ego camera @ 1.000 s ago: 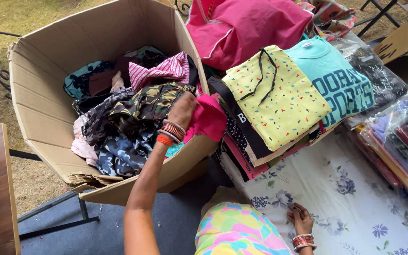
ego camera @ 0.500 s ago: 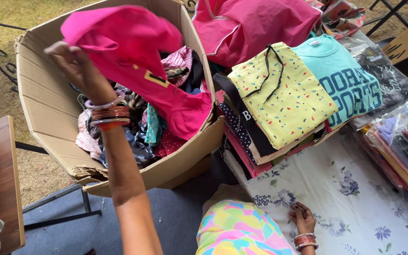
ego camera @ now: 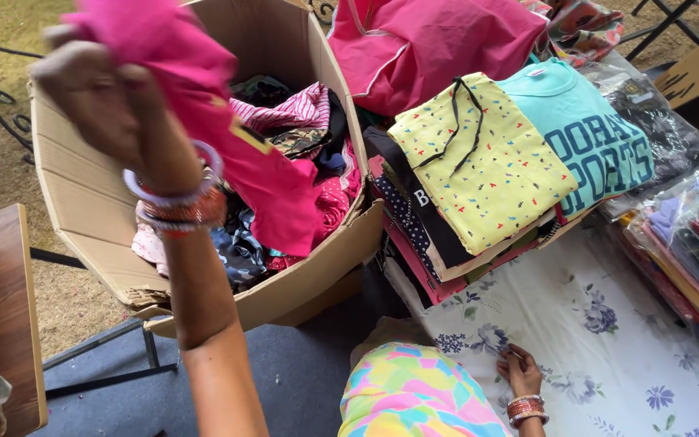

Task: Folding yellow patterned pants and a pink t-shirt on a table.

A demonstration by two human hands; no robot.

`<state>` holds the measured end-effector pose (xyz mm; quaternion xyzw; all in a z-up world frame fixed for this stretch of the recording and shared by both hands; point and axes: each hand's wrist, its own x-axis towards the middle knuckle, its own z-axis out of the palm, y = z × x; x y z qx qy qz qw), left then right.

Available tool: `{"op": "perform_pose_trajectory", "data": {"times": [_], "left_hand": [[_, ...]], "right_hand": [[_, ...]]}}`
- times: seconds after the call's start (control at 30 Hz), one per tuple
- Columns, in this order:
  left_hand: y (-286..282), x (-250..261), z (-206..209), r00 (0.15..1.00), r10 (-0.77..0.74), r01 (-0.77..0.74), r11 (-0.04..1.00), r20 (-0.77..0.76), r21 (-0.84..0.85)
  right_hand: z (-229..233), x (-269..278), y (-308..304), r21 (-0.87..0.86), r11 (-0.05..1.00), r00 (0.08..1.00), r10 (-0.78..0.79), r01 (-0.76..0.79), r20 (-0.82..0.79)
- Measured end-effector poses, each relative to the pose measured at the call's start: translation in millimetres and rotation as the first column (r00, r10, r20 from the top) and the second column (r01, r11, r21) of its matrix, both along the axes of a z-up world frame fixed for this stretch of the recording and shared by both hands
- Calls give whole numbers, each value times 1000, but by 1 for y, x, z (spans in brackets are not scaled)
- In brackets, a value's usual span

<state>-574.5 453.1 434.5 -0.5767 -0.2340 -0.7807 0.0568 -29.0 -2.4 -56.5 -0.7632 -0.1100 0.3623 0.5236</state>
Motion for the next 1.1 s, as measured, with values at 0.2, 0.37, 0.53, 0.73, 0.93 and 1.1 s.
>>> {"op": "perform_pose_trajectory", "data": {"times": [0.2,0.37,0.53,0.73,0.93,1.1], "left_hand": [[-50,113,-32,-700,-383,674,-633,603,381],[-133,233,57,-476,-871,750,-474,121,-461],[-200,322,57,-710,-703,603,-635,38,-484],[-198,318,-2,-233,-921,686,73,-314,-723],[-218,233,-174,585,-644,12,615,-494,-788],[-198,196,-285,721,-66,-477,674,-690,-564]], "right_hand": [[6,-9,28,-54,948,949,312,-314,-34],[125,-100,93,153,699,715,684,-699,144],[180,-134,120,486,663,783,617,-570,76],[203,-112,127,673,715,789,518,-188,-331],[278,-104,128,682,729,689,467,56,-555],[268,-102,131,687,720,639,485,96,-597]]}}
